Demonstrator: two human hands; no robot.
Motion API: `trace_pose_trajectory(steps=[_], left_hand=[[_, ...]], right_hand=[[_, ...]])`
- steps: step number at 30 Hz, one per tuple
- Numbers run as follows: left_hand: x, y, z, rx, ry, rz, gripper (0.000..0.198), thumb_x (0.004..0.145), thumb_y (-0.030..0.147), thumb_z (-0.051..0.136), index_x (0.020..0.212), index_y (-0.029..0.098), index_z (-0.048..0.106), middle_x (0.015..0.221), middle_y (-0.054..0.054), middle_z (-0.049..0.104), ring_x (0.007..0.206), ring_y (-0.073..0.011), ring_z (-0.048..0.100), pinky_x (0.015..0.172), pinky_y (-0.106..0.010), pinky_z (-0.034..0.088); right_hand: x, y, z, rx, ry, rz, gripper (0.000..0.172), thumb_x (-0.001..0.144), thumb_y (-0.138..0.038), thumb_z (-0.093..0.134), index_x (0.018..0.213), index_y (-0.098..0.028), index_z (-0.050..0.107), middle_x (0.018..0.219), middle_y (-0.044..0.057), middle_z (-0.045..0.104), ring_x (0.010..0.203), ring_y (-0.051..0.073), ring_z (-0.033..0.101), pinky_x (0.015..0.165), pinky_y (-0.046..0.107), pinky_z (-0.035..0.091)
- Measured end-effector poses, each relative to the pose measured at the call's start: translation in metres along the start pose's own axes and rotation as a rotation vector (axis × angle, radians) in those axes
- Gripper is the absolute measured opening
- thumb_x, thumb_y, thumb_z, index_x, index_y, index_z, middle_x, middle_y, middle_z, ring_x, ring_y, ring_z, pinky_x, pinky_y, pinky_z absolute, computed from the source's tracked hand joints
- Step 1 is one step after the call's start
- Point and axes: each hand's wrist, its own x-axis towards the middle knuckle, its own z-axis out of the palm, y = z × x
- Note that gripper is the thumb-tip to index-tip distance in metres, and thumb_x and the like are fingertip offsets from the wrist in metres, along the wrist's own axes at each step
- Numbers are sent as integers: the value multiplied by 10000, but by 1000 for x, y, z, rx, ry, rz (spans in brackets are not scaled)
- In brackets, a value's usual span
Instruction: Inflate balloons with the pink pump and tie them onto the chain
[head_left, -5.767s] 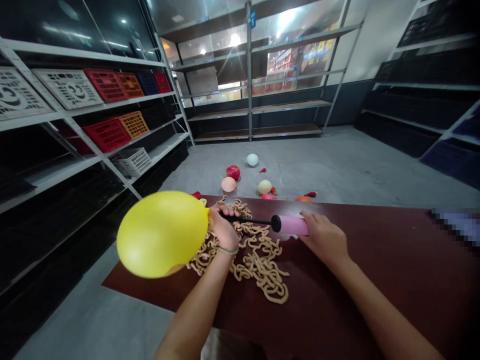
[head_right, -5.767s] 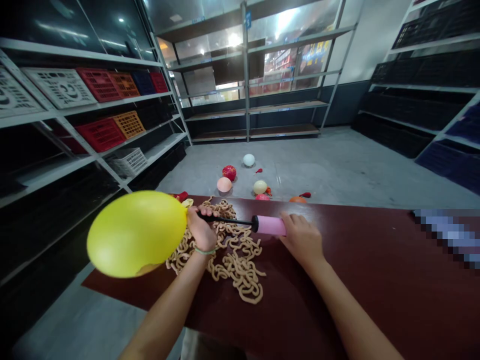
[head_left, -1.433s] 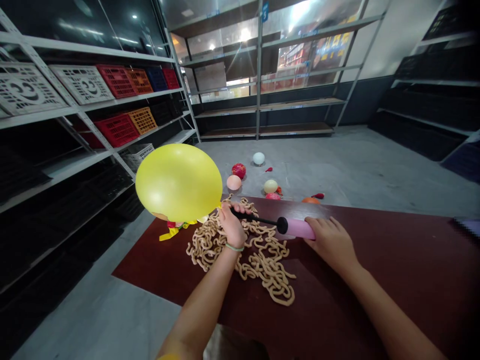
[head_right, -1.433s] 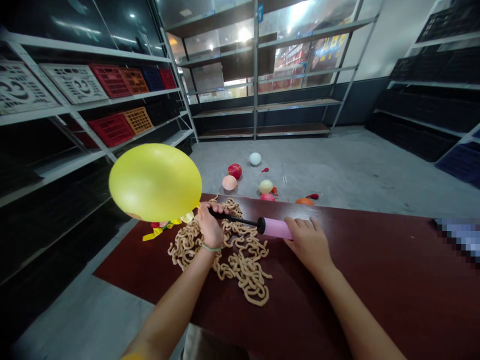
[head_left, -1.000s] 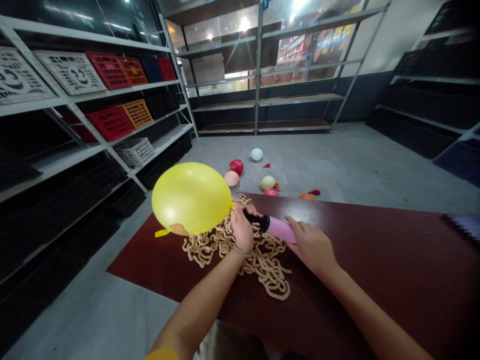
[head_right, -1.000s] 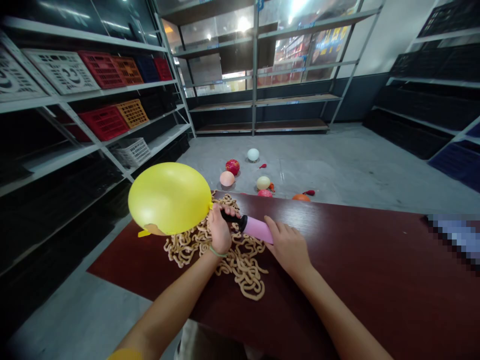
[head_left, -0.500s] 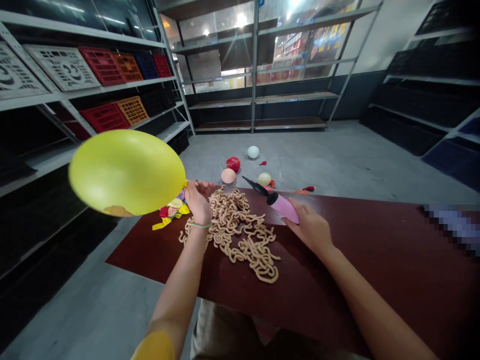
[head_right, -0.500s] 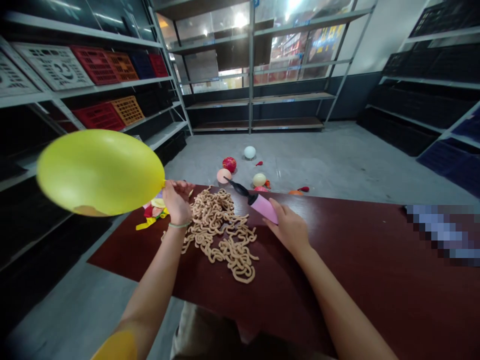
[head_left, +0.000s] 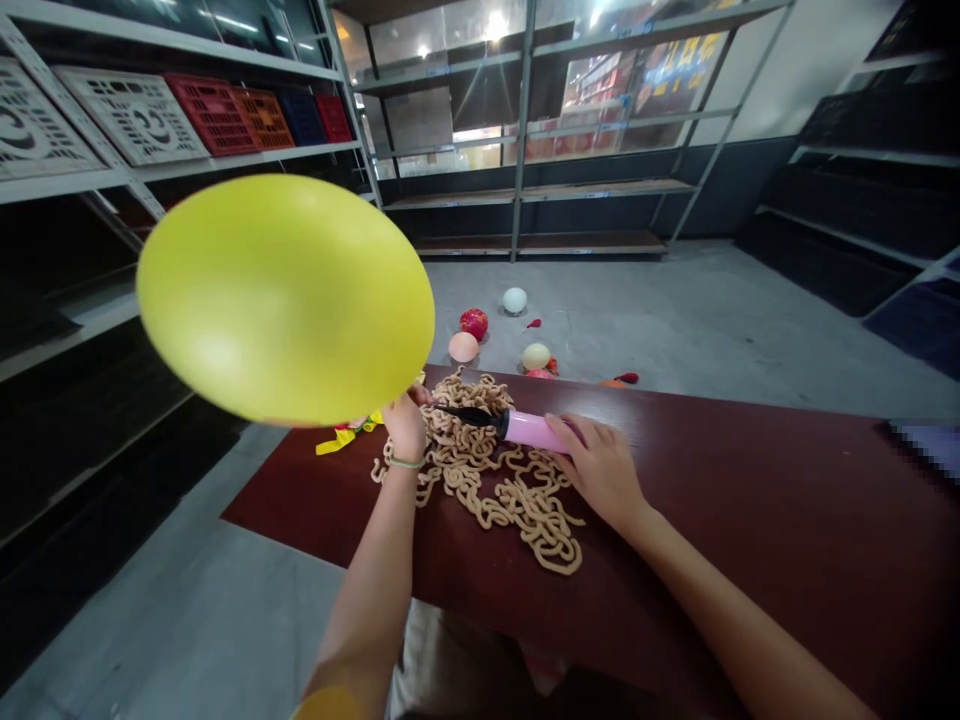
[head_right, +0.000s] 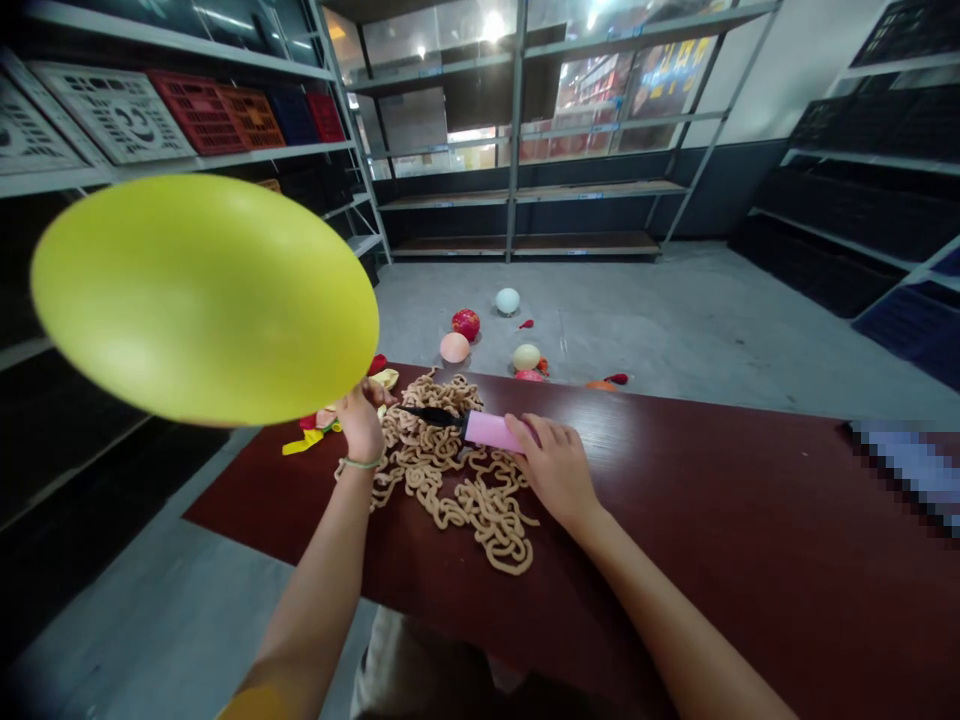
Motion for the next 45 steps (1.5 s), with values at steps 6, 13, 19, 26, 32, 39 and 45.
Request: trace_pose_trajectory(steps=[6,13,19,26,32,39,45], left_hand=[[-11,4,11,24,-163,10,411,968,411,451,613,211,396,462,57,400,410,-98,450,468,-227,407],[-19,-5,15,63,-261,-118,419,964,413,490,605,208,425,450,49,405,412,-110,439,465,-236,375],[-22,-11,13,226,-337,-62,432,937,373,546,558,202,431,451,39,415,417,-102,379,463,-236,296],[-25,-18,10,449,-419,129,350,907,296,570,576,204,505,514,10,502,501,-142,428,542,-256,302],[-34,-14,15,641,-582,289,260,896,261,561,643,212,525,544,10,528,490,-149,460,536,-261,299],[-49,-10,21,1179,-840,403,277,994,288,361,857,186,579,796,-80,688,731,-205,645,676,-296,423],[-61,-7,28,1263,-971,433,271,994,243,355,917,157,600,909,-116,713,830,-218,678,738,-298,460]], right_hand=[[3,-10,9,0,-74,-19,474,965,-319,457,1436,-270,470,1185,117,560,1065,262,490,917,395,383],[1,-9,7,-10,-61,-3,522,961,-360,459,1471,-253,427,1236,127,554,1128,274,478,991,443,341],[-2,-7,2,74,-29,9,518,963,-408,461,1442,-212,454,1284,138,538,1192,280,466,1031,451,350],[-6,0,5,111,53,26,623,947,-400,499,1510,-206,318,1332,156,484,1274,291,431,1060,472,378],[8,23,-40,-88,408,-18,781,895,-370,608,1547,-208,209,1328,172,474,1304,333,438,1046,507,436],[75,-10,-127,-335,214,-493,578,937,-281,537,1488,-292,363,1517,46,432,1456,261,287,1189,531,282],[119,-45,-113,-252,-54,-637,492,919,-180,485,1410,-181,467,1481,70,491,1446,247,320,1204,523,282]])
